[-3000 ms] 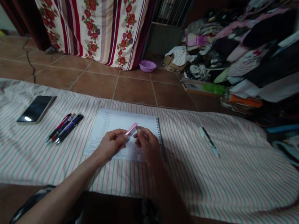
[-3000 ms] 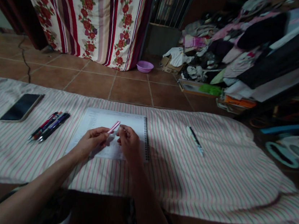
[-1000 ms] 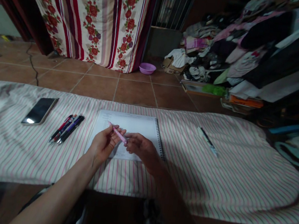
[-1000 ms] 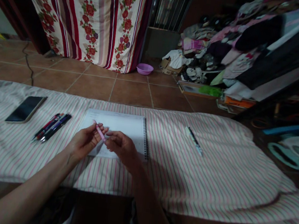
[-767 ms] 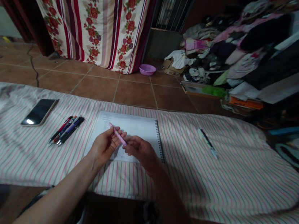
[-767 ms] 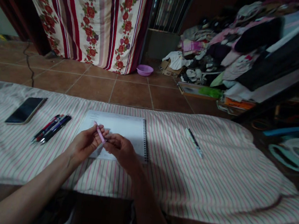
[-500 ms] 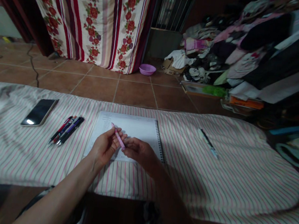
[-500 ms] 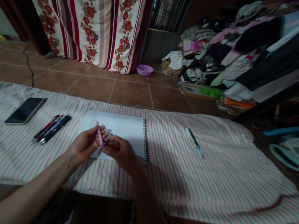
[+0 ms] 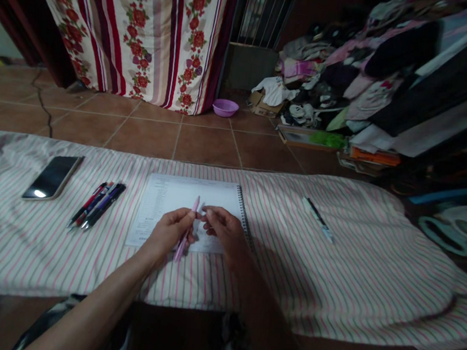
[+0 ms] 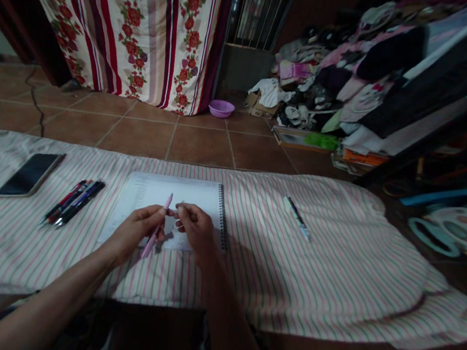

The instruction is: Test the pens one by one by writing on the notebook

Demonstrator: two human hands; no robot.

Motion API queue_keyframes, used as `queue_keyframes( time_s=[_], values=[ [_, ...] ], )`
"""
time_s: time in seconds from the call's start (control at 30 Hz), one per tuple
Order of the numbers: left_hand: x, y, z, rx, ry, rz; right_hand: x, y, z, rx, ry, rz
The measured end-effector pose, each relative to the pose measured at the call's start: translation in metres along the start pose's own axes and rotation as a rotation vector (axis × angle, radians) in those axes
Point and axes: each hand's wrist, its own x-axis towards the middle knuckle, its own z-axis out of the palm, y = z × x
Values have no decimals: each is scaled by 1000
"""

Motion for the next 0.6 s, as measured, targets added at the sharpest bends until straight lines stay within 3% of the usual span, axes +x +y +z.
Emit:
queue_keyframes(
  time_s=[0.17, 0.33, 0.6],
  values=[
    [4, -14, -6, 487, -10, 258, -4, -7, 1, 1, 6, -12],
    [2, -17, -8, 850, 88, 472, -6, -10, 4, 22, 57, -4],
    [-1, -14, -3, 949, 134, 510, -1, -7, 4, 94, 119, 3]
  ],
)
